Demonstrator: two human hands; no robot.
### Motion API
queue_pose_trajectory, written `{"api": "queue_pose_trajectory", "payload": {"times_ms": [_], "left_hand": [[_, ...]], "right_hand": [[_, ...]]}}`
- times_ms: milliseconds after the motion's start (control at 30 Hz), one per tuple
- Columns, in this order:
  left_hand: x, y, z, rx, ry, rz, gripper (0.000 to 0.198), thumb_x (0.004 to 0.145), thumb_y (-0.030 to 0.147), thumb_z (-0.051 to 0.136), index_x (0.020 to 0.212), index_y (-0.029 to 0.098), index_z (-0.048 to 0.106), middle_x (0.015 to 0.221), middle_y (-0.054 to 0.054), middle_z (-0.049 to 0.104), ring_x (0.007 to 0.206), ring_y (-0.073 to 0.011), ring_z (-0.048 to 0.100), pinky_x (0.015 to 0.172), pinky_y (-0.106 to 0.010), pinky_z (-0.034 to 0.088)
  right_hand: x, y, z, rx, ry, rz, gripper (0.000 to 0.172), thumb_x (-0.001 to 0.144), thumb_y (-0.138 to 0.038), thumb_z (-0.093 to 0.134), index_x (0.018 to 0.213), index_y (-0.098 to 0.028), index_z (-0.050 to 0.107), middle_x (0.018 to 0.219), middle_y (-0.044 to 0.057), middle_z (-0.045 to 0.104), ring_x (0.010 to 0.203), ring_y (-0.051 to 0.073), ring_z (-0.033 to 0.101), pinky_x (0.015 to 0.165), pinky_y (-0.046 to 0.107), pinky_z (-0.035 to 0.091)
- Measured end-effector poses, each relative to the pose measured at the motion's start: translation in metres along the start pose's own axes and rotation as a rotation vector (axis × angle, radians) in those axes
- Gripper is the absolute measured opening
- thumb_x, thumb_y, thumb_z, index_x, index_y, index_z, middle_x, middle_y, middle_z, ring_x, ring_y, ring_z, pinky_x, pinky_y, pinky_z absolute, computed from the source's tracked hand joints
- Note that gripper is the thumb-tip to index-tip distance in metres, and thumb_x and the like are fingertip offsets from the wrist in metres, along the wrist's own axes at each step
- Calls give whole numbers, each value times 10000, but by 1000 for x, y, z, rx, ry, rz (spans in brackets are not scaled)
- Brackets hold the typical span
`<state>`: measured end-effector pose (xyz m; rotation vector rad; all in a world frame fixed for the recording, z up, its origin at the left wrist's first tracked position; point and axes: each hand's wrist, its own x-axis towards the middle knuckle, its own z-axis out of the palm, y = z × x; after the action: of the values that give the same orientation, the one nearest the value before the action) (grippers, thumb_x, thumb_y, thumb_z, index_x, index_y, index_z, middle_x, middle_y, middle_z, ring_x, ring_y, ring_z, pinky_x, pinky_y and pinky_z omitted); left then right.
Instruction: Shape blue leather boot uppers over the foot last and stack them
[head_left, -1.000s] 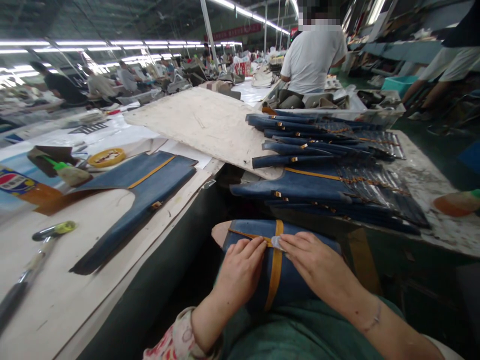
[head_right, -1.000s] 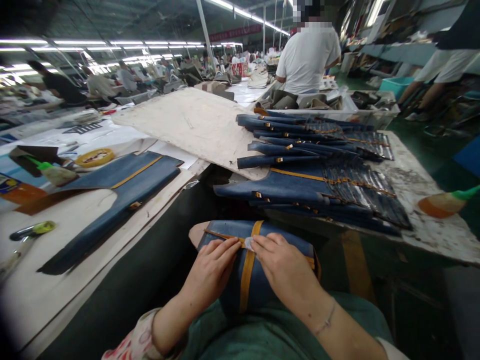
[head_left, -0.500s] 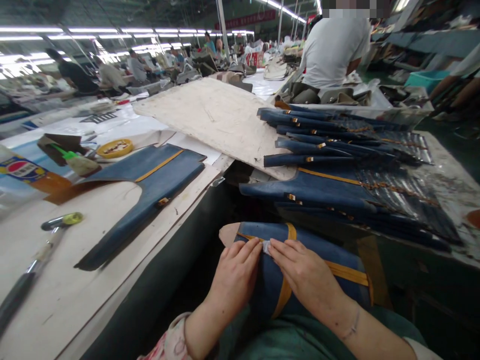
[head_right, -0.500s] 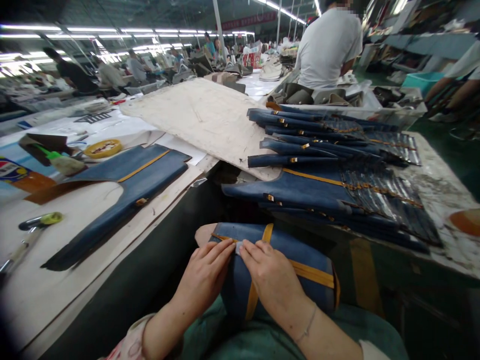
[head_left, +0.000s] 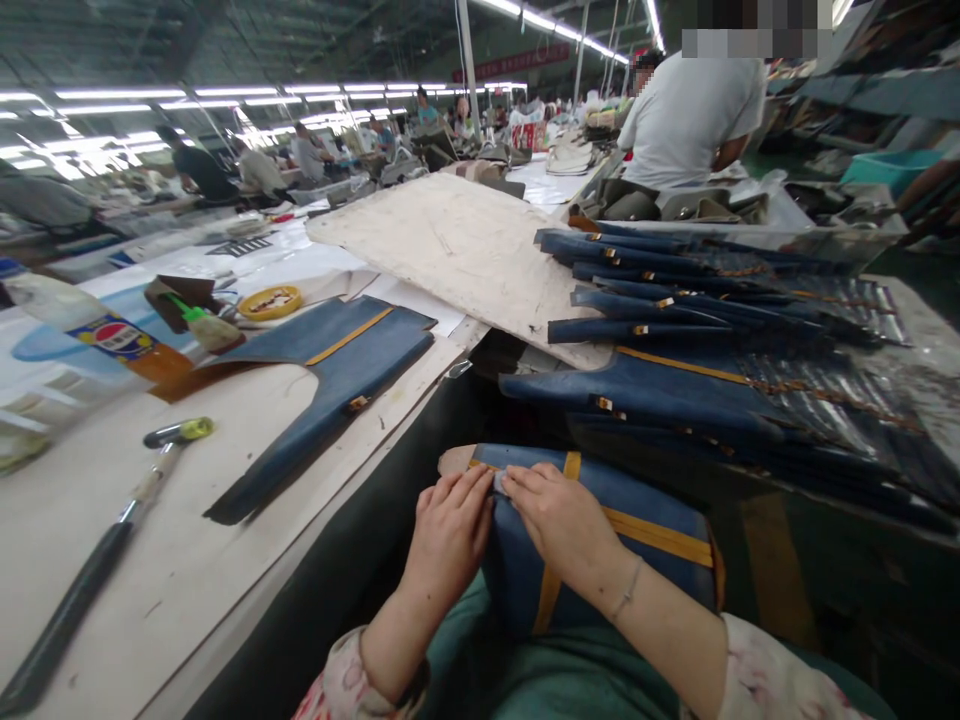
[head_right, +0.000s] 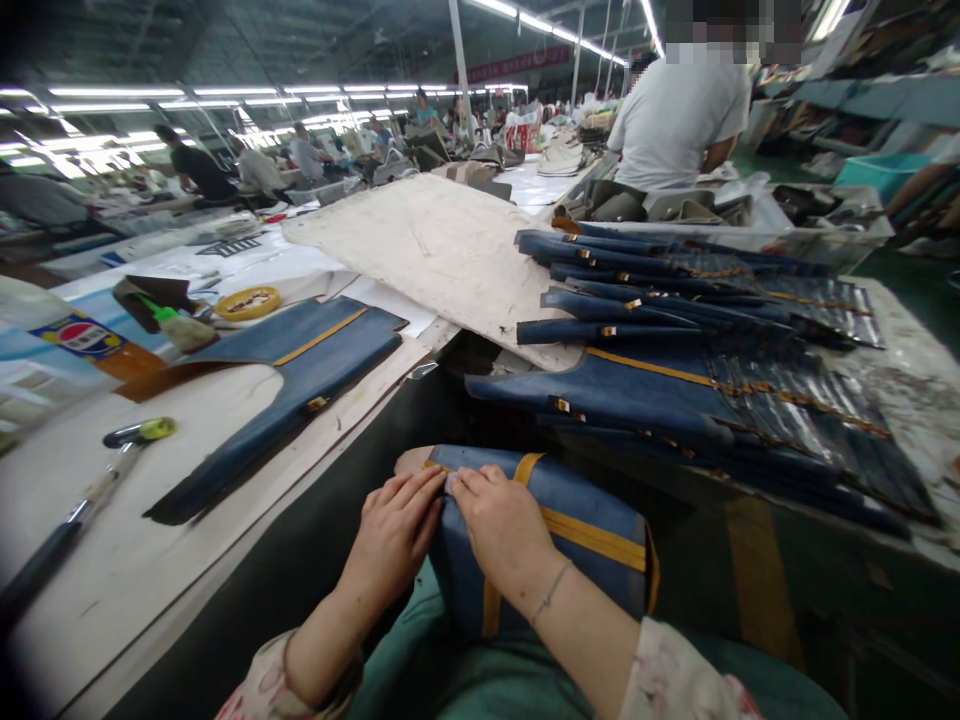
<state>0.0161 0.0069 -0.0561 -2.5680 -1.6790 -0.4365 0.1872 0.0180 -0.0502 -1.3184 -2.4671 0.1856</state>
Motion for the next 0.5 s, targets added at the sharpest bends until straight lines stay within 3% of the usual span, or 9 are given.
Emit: {"api": "queue_pose_trajectory", "payload": {"times_ms": [300,500], "left_hand": [[-2,1,4,-85,15,7,380,898,303,475,1243,150,524,1262,-104,576,1142,-250,502,947,-431,436],[2,0,3,-58,33,12,414,879,357,514,1225,131,536,1251,-116,575,1133,-278,500,943,-458,449]], "right_hand": [[2,1,-5,8,0,3,326,883,-121,451,1171,-156,601,1186,68,624,1014,203,538,893,338,487],[7,5,-4,17,10,-4,338,876,-115,464,1185,-163,592,1199,62,616,1042,204,527,922,339,470]]}}
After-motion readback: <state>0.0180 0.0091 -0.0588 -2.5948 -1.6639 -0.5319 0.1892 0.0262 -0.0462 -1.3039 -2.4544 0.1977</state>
